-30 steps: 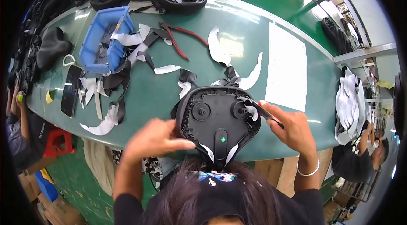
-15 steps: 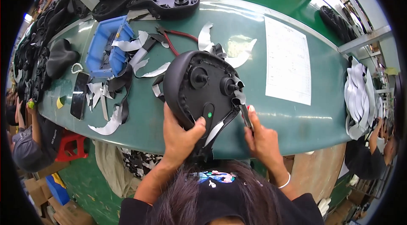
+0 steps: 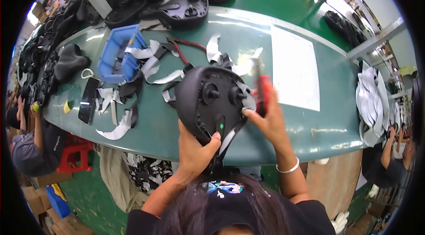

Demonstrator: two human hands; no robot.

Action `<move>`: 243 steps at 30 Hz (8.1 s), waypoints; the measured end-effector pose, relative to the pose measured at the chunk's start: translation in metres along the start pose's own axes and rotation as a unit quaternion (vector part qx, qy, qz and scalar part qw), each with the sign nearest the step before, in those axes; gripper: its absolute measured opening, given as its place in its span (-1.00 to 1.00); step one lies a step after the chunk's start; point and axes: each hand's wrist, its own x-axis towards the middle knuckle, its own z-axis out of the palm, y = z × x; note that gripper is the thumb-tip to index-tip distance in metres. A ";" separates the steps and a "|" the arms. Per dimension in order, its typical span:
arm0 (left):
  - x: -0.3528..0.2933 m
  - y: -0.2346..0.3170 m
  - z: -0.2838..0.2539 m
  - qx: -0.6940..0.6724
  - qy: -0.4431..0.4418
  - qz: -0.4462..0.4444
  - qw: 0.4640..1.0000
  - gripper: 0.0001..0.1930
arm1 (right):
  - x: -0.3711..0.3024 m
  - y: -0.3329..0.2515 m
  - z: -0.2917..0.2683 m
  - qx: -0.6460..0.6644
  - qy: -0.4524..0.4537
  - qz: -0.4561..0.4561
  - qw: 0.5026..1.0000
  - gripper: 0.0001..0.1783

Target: Trimming excess material from the underside of bicycle seats using a utility knife.

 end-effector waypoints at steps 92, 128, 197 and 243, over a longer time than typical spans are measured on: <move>0.150 -0.027 -0.040 0.178 -0.050 -0.055 0.981 -0.66 | -0.002 0.021 -0.062 0.044 -0.003 0.276 0.960 -0.68; 0.132 0.035 -0.010 -0.097 -0.371 -0.010 0.924 -0.79 | -0.023 -0.013 -0.085 -0.297 -0.310 -0.030 0.902 -0.37; 0.062 0.020 -0.023 0.313 -0.019 0.257 0.914 -0.47 | 0.037 -0.037 0.001 0.208 -0.048 0.182 0.960 -0.48; 0.071 0.016 -0.099 -0.105 -0.103 0.273 0.951 -0.38 | 0.083 -0.033 -0.046 -0.423 -0.403 -0.215 0.783 -0.49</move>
